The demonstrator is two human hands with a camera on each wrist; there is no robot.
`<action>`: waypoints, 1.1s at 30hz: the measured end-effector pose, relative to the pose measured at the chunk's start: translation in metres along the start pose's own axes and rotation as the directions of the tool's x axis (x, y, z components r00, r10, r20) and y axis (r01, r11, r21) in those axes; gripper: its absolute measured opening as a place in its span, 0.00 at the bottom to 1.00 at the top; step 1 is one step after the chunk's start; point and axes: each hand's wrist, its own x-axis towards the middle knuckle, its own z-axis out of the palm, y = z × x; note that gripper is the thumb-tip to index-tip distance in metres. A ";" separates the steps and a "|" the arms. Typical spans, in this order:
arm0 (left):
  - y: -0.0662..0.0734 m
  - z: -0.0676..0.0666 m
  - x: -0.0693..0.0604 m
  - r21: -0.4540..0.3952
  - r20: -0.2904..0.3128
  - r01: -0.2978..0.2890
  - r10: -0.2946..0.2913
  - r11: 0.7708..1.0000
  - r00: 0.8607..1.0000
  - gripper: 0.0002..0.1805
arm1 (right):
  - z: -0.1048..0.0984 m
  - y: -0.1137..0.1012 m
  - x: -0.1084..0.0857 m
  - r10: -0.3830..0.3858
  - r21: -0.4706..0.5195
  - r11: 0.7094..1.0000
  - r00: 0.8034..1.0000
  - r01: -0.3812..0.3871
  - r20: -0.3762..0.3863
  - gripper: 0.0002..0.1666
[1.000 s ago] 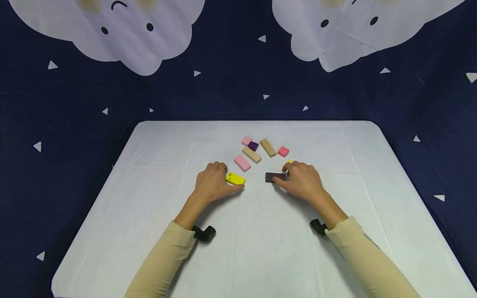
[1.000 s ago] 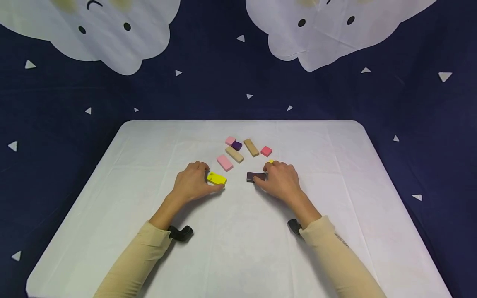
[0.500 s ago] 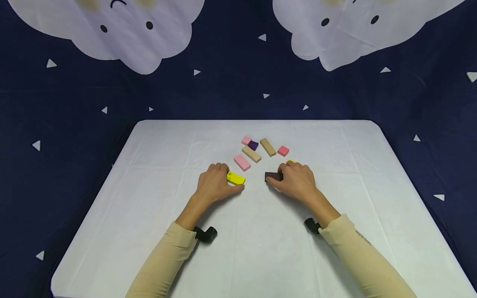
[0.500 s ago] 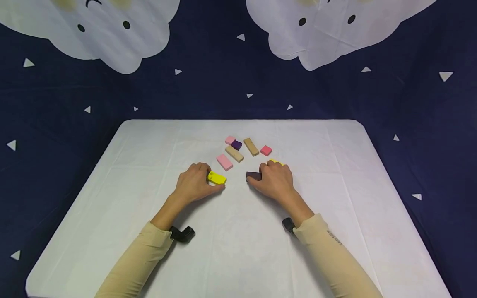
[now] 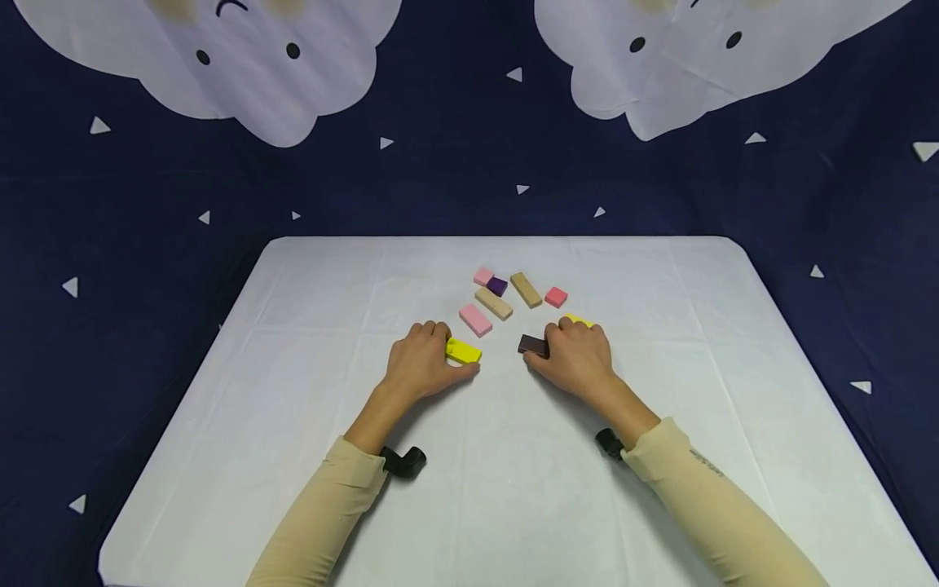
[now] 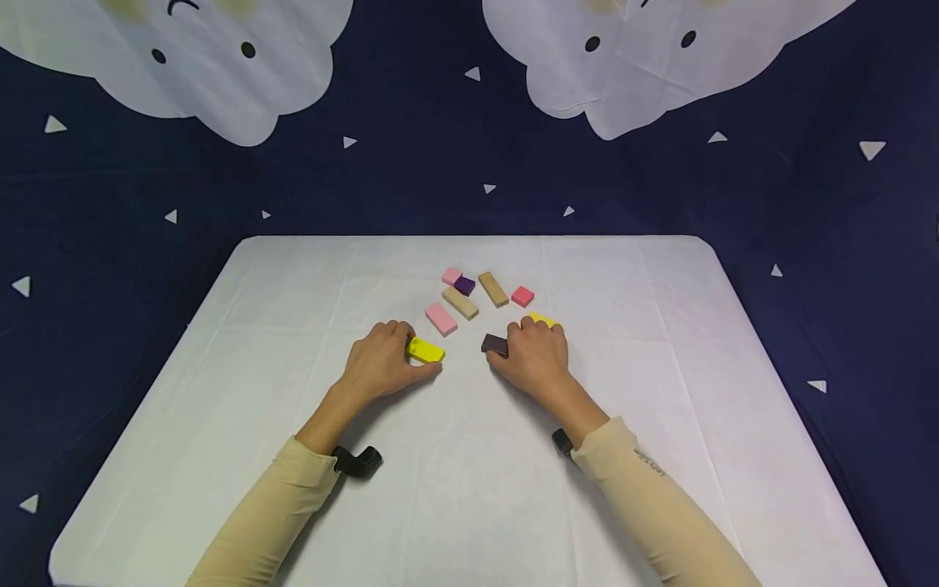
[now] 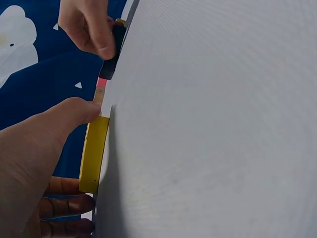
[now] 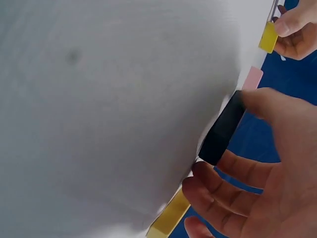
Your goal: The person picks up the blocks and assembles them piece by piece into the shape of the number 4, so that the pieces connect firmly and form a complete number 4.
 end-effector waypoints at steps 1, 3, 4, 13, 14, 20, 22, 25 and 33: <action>0.000 0.000 0.000 0.001 0.000 0.000 0.000 1.000 1.000 0.39 | 0.000 0.000 0.000 -0.004 -0.003 1.000 1.000 0.004 0.000 0.29; 0.000 0.000 0.000 0.000 -0.004 -0.003 0.003 1.000 1.000 0.39 | 0.000 0.000 -0.001 -0.012 -0.003 1.000 1.000 0.012 0.005 0.28; 0.000 0.001 0.000 -0.001 -0.006 -0.003 0.003 1.000 1.000 0.39 | 0.000 0.000 -0.001 -0.015 0.001 1.000 1.000 0.015 0.012 0.27; -0.001 0.003 -0.001 0.010 -0.021 -0.009 0.009 1.000 1.000 0.40 | 0.000 0.003 0.000 -0.028 0.036 0.999 0.997 0.026 0.068 0.21; -0.001 0.003 -0.001 0.011 -0.021 -0.008 0.009 1.000 1.000 0.40 | 0.000 0.004 0.000 -0.029 0.039 0.999 0.997 0.026 0.066 0.21; -0.002 0.003 -0.001 0.006 -0.024 -0.009 0.009 1.000 1.000 0.40 | -0.002 0.006 0.000 -0.038 0.092 0.995 0.998 0.034 0.049 0.20; -0.002 0.003 -0.001 0.001 -0.027 -0.010 0.010 1.000 1.000 0.40 | -0.002 0.007 0.000 -0.044 0.133 0.990 0.997 0.035 0.064 0.21; -0.002 0.004 -0.001 -0.007 -0.031 -0.011 0.011 1.000 0.999 0.40 | -0.002 0.011 0.000 -0.048 0.196 0.980 0.993 0.026 0.106 0.23; -0.003 0.003 -0.002 -0.008 -0.036 -0.016 0.016 1.000 0.999 0.40 | 0.000 0.020 0.000 -0.042 0.345 0.938 0.982 -0.025 0.184 0.24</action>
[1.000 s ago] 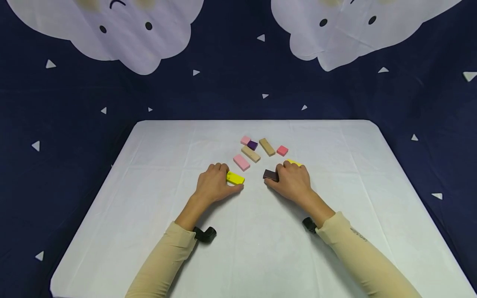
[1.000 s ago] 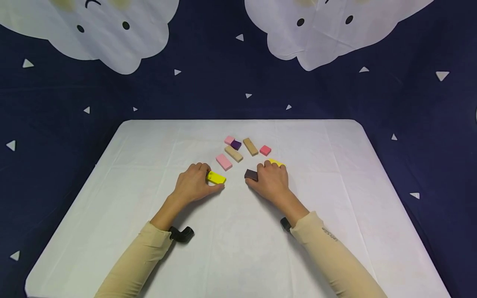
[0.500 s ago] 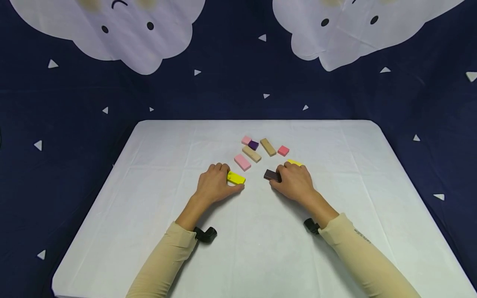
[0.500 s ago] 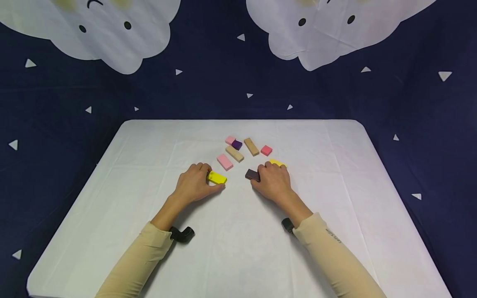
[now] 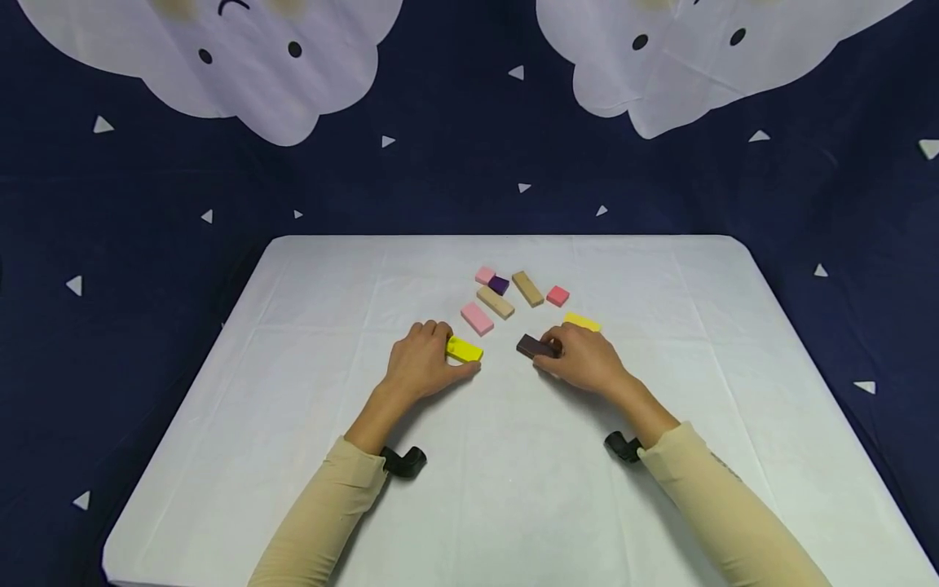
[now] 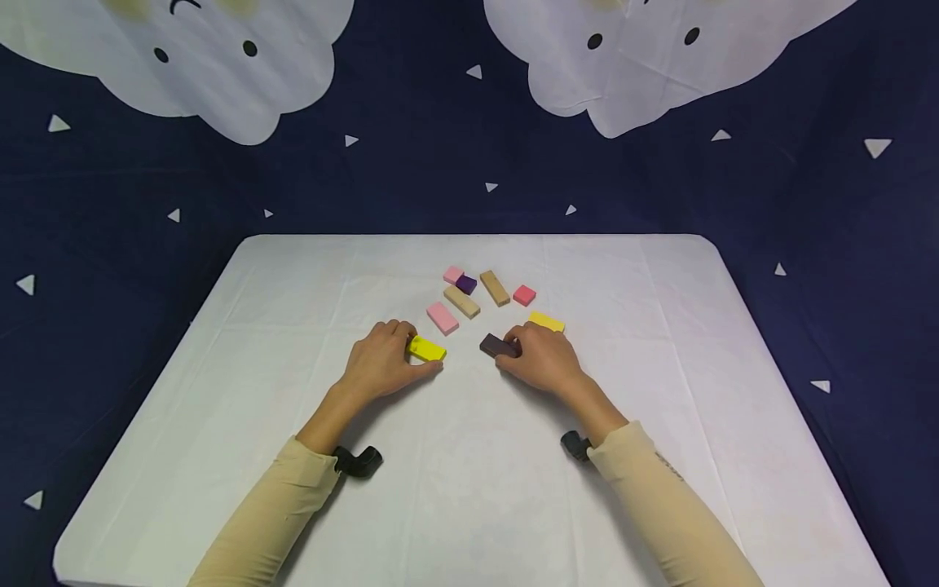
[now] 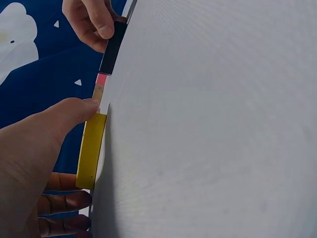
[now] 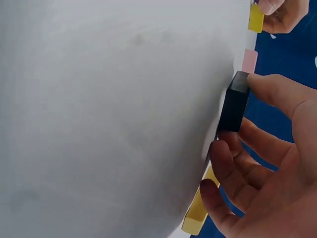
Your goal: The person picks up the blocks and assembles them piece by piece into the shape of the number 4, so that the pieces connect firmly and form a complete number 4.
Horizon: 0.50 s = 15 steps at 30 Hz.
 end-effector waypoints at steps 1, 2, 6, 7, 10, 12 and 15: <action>0.000 0.000 0.000 -0.001 0.001 0.000 0.000 1.000 1.000 0.40 | 0.000 0.000 0.000 0.000 0.016 1.000 1.000 0.000 0.005 0.24; 0.000 -0.001 0.000 -0.003 0.002 0.001 -0.001 1.000 1.000 0.40 | 0.000 0.000 -0.001 -0.001 0.029 1.000 1.000 0.000 0.009 0.24; 0.000 0.000 0.000 -0.009 0.003 0.002 -0.002 1.000 1.000 0.40 | -0.001 0.000 -0.002 -0.010 0.053 0.999 1.000 0.009 0.010 0.24; 0.000 0.000 0.000 -0.012 0.003 0.002 -0.002 1.000 1.000 0.40 | -0.001 0.000 -0.002 -0.015 0.057 0.998 1.000 0.014 0.011 0.24; -0.001 0.000 0.000 -0.016 0.002 0.001 -0.001 1.000 1.000 0.40 | -0.001 0.000 -0.003 -0.026 0.073 0.997 1.000 0.025 0.014 0.23; -0.001 0.000 0.000 -0.018 0.002 0.001 -0.001 1.000 1.000 0.40 | -0.001 0.000 -0.004 -0.038 0.094 0.995 0.999 0.036 0.020 0.23; -0.001 0.000 0.000 -0.021 0.004 0.003 -0.003 1.000 1.000 0.39 | -0.001 0.002 -0.005 -0.059 0.127 0.990 0.998 0.055 0.026 0.22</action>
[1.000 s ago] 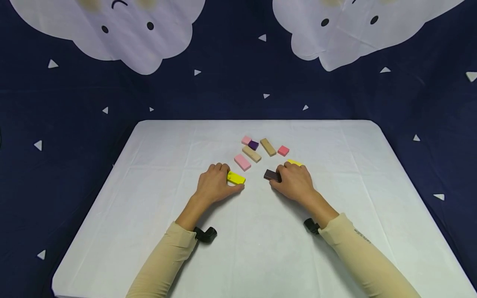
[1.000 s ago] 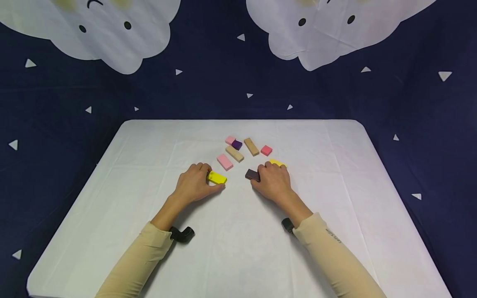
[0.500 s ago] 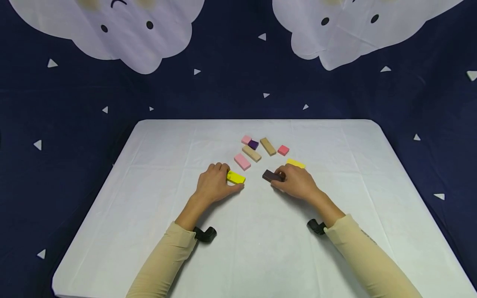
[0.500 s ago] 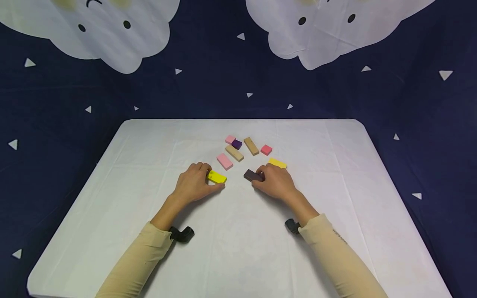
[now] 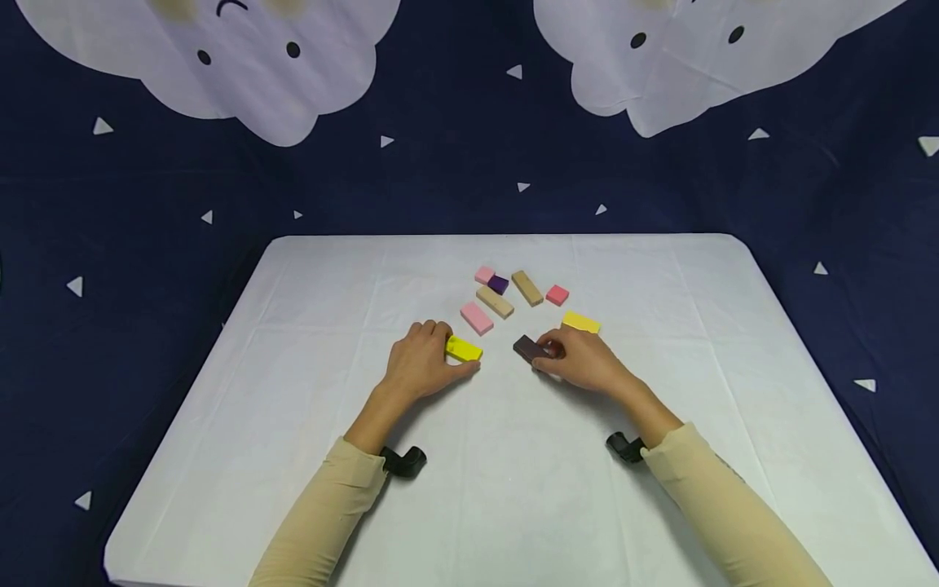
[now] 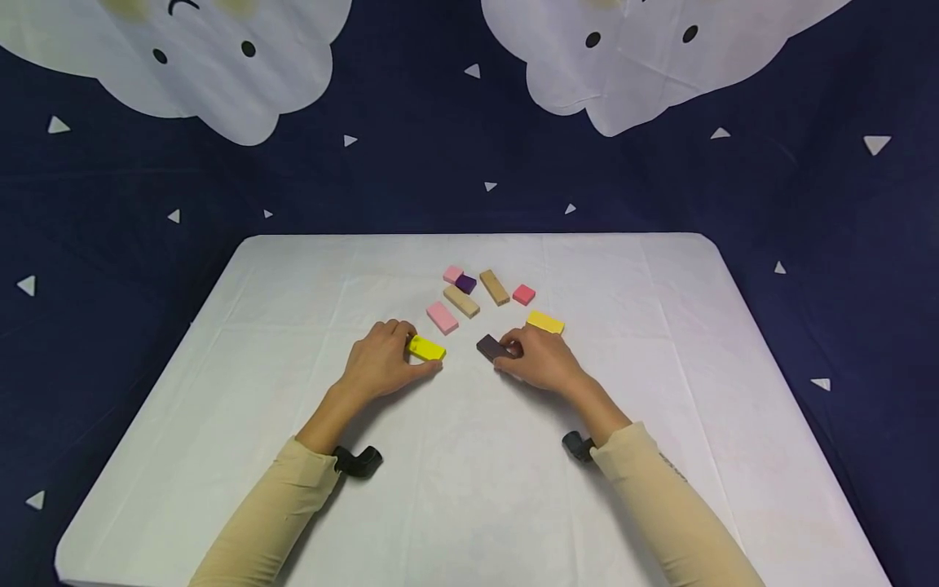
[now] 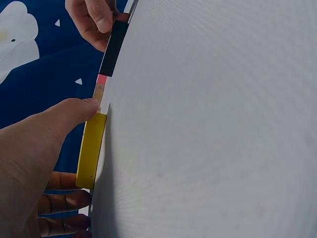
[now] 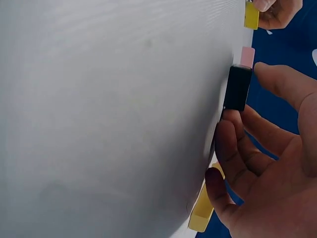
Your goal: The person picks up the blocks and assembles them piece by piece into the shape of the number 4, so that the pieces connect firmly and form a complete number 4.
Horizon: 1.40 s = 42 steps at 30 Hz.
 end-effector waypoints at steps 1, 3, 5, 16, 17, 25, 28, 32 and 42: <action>0.000 0.000 0.000 0.000 0.001 0.001 -0.001 1.000 1.000 0.39 | 0.000 0.000 0.000 -0.007 0.013 1.000 1.000 0.007 0.002 0.21; 0.000 0.000 0.000 -0.003 0.006 0.002 -0.002 1.000 1.000 0.39 | 0.000 0.001 0.000 -0.021 0.035 0.999 1.000 0.021 0.006 0.21; 0.000 -0.001 0.000 -0.004 0.011 0.005 -0.005 1.000 1.000 0.39 | 0.001 0.001 0.000 -0.034 0.053 0.998 0.999 0.033 0.011 0.21; 0.000 0.001 0.000 -0.018 0.008 0.003 -0.003 1.000 1.000 0.39 | -0.008 0.006 0.002 -0.101 0.130 0.988 0.989 0.087 0.105 0.33; 0.000 0.001 0.000 -0.018 0.009 0.002 -0.002 1.000 1.000 0.40 | -0.010 0.007 0.004 -0.107 0.132 0.987 0.988 0.092 0.115 0.35; 0.000 0.000 -0.001 -0.021 0.016 0.000 0.000 1.000 1.000 0.40 | -0.014 0.010 0.017 -0.197 0.183 0.971 0.950 0.155 0.243 0.49; 0.000 0.000 -0.001 -0.019 0.019 0.000 0.000 1.000 1.000 0.40 | -0.015 0.010 0.020 -0.205 0.168 0.972 0.939 0.163 0.278 0.48; 0.000 0.000 -0.001 -0.018 0.022 0.000 0.000 1.000 1.000 0.40 | -0.013 0.010 0.021 -0.182 0.157 0.978 0.941 0.141 0.286 0.43; -0.001 0.002 -0.001 -0.020 0.021 -0.002 0.003 1.000 1.000 0.41 | -0.009 0.006 0.014 -0.151 0.068 0.988 0.970 0.141 0.188 0.39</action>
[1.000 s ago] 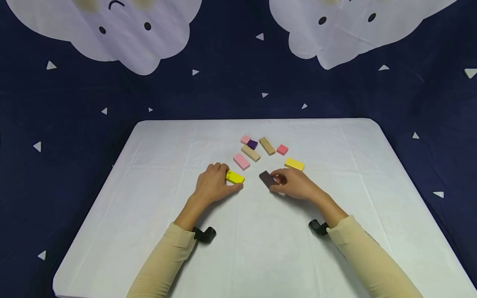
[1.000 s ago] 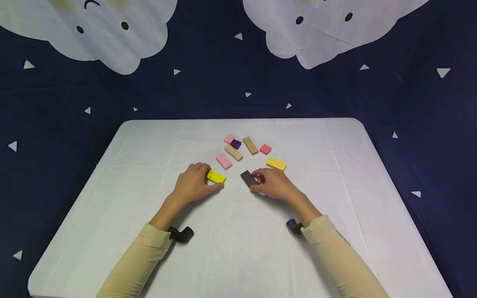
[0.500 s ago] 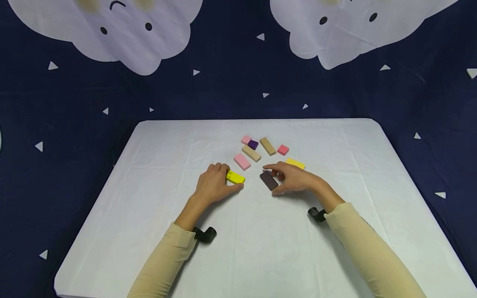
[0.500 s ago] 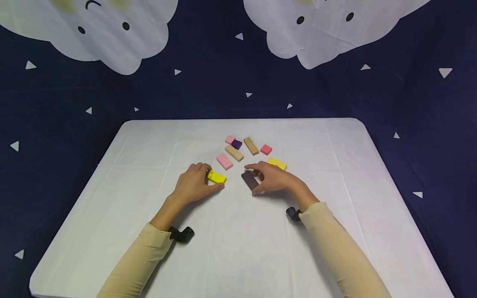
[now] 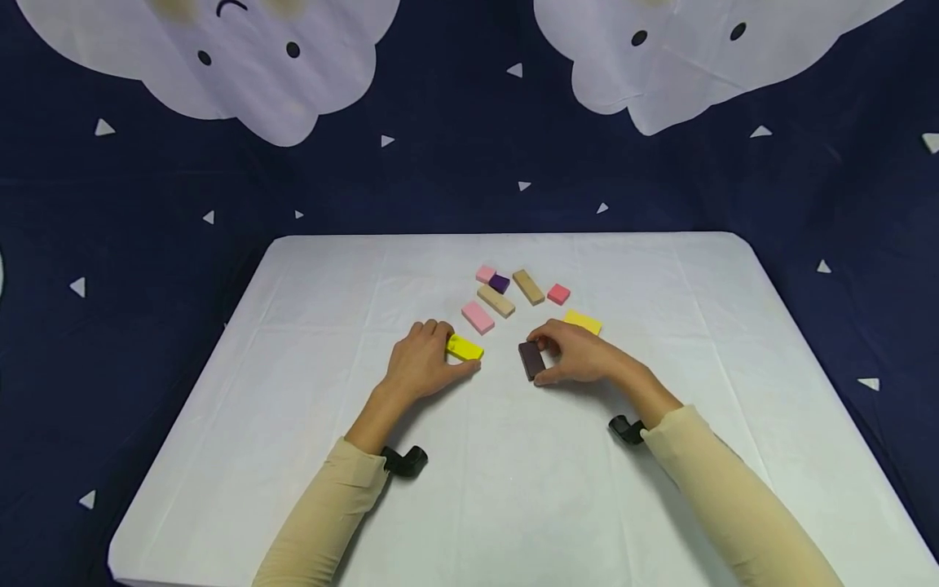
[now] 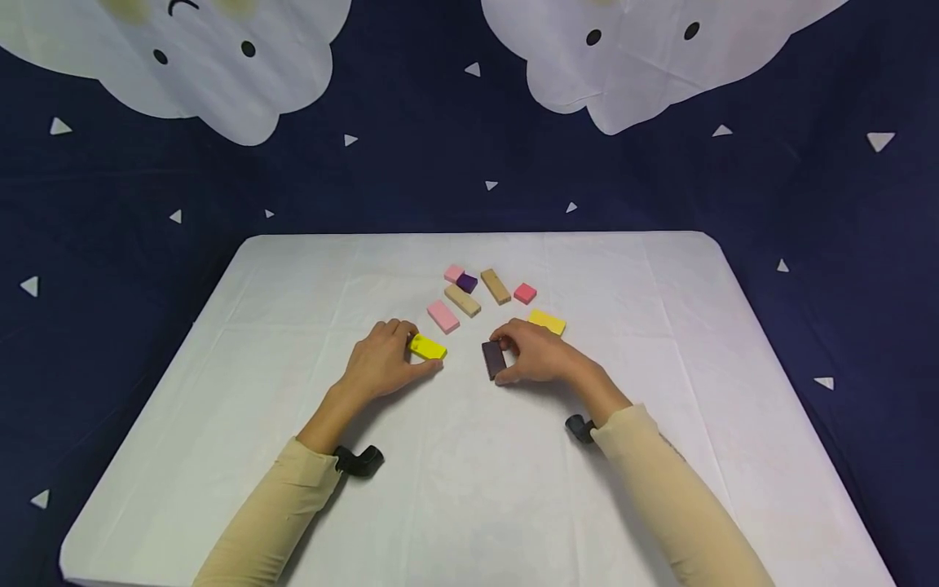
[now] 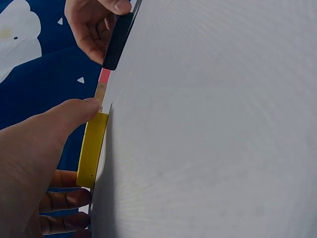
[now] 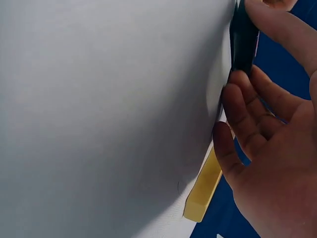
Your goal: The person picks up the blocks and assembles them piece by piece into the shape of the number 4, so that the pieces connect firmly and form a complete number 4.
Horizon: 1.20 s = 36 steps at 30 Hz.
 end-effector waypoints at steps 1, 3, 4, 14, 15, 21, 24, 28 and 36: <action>0.000 0.000 0.000 0.002 0.001 -0.001 0.001 1.000 1.000 0.41 | 0.001 -0.001 -0.001 0.007 -0.012 1.000 1.000 -0.007 -0.011 0.39; 0.000 0.000 0.000 0.004 0.003 -0.002 0.002 1.000 1.000 0.41 | 0.003 -0.001 -0.003 0.016 -0.035 0.999 0.999 -0.017 -0.031 0.40; 0.000 0.000 0.000 0.005 0.004 -0.002 0.002 1.000 1.000 0.41 | 0.004 -0.002 -0.004 0.018 -0.046 0.999 0.999 -0.020 -0.042 0.40; 0.001 0.000 0.000 0.009 0.003 0.003 -0.003 1.000 1.000 0.41 | 0.014 -0.013 -0.015 0.019 -0.119 0.992 0.996 -0.029 -0.083 0.39; 0.001 0.000 0.000 0.009 0.003 0.004 -0.004 1.000 1.000 0.41 | 0.015 -0.015 -0.016 0.017 -0.121 0.992 0.996 -0.028 -0.083 0.38; 0.001 -0.001 0.000 0.010 0.009 0.008 -0.008 1.000 1.000 0.41 | 0.021 -0.022 -0.021 -0.006 -0.124 0.992 0.996 -0.005 -0.087 0.37; 0.000 -0.001 0.000 0.008 0.006 0.005 -0.005 1.000 1.000 0.41 | 0.023 -0.025 -0.024 -0.019 -0.110 0.994 0.996 0.010 -0.084 0.38; -0.001 0.000 -0.001 0.007 0.002 0.001 -0.001 1.000 1.000 0.41 | 0.026 -0.027 -0.027 -0.031 -0.084 0.996 0.997 0.025 -0.074 0.38; 0.000 0.000 -0.001 0.009 -0.006 -0.003 0.003 1.000 1.000 0.41 | 0.029 -0.032 -0.033 -0.040 -0.109 0.994 0.997 0.033 -0.066 0.37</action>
